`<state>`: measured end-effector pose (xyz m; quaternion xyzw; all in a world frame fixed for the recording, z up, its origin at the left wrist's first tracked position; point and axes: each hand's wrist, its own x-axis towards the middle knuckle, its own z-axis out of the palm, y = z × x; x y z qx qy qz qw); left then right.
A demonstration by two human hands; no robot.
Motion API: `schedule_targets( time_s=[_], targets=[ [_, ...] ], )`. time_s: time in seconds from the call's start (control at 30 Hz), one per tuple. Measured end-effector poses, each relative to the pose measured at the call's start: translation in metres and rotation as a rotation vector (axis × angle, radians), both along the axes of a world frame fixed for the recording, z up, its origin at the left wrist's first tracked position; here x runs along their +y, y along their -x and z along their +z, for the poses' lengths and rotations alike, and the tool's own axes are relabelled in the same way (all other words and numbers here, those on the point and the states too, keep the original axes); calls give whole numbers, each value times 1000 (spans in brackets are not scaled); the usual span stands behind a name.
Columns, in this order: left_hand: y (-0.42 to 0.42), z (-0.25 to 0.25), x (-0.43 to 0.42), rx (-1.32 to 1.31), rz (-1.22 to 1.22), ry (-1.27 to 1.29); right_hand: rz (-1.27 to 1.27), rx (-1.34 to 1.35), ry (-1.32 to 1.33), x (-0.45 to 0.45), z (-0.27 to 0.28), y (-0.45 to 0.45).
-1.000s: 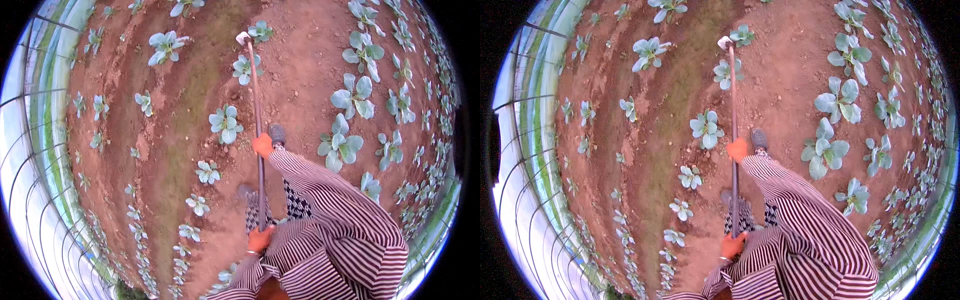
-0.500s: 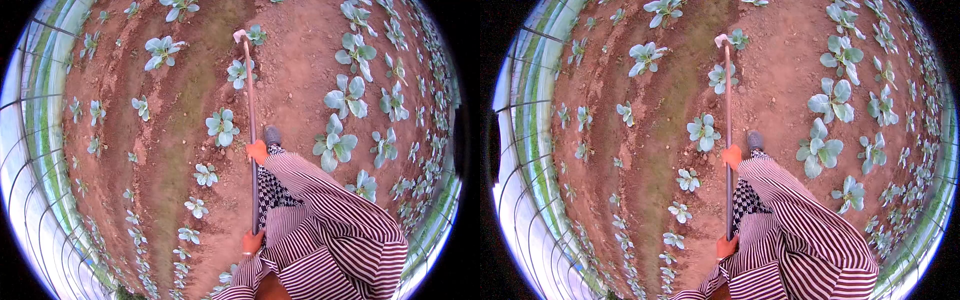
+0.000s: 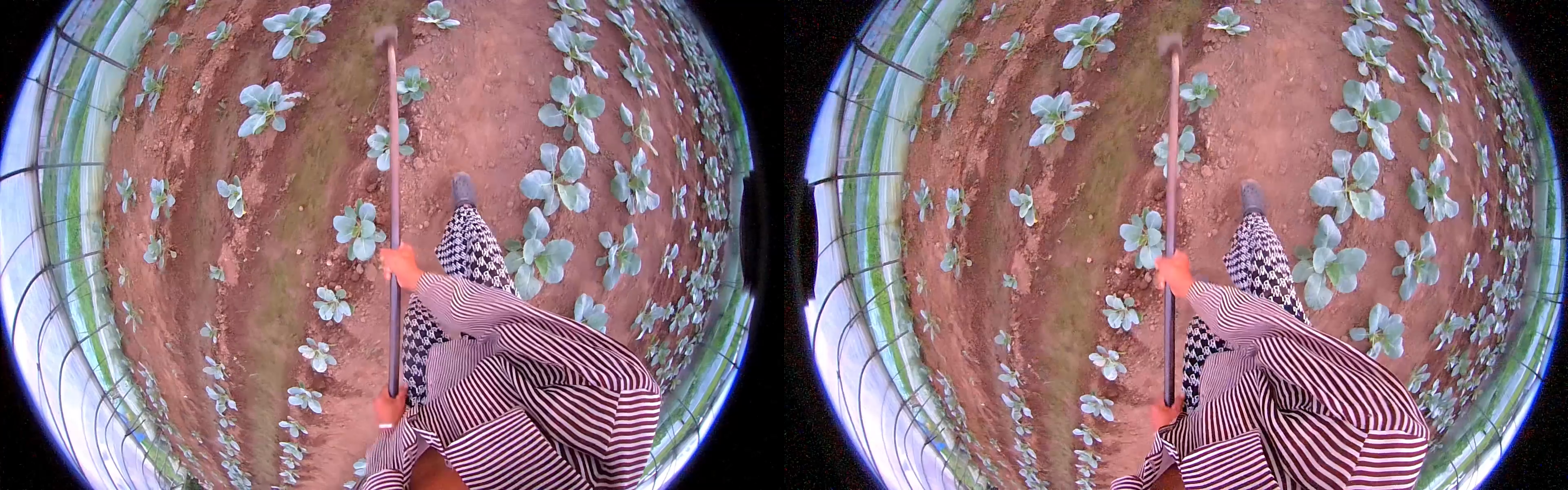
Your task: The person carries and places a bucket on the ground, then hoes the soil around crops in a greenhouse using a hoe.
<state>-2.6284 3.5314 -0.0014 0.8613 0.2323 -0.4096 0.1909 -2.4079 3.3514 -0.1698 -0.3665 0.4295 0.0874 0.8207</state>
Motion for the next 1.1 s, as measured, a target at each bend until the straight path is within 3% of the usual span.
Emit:
schedule_targets(
  time_s=[0.07,0.13,0.17,0.27,0.33,0.37,0.43,0.5,0.57,0.63,0.8,0.87,0.93,1.0,1.1],
  targets=[
    [-36,-23,-39,-222,-33,85,60,-29,113,-42,12,-48],
    [-75,-55,-74,-76,-68,109,73,-46,262,-96,36,-103],
    [-86,-79,-94,-155,-68,114,94,-71,330,-122,30,-128],
    [-164,-81,-190,-163,97,338,191,-57,537,-211,5,-201],
    [-205,-83,-245,-117,79,323,334,69,663,-264,-1,-234],
    [-208,-95,-261,-56,127,334,371,113,751,-283,-24,-237],
    [-216,-77,-300,111,2,212,458,207,913,-304,-98,-217],
    [-202,-69,-305,156,-70,145,619,374,735,-306,-163,-169],
    [-175,-58,-291,125,-29,179,502,299,698,-290,-142,-154],
    [-163,-22,-272,173,-8,135,359,275,415,-265,-136,-133],
    [-136,26,-238,120,-23,38,113,389,102,-222,-39,-106],
    [-145,25,-241,181,-30,-95,108,307,102,-224,-36,-119],
    [-162,15,-254,116,-33,18,142,209,134,-241,-35,-130],
    [-174,11,-268,64,-24,131,162,115,157,-252,-87,-127],
    [-187,-18,-283,90,-17,201,350,101,361,-285,-109,-149]
  ],
)
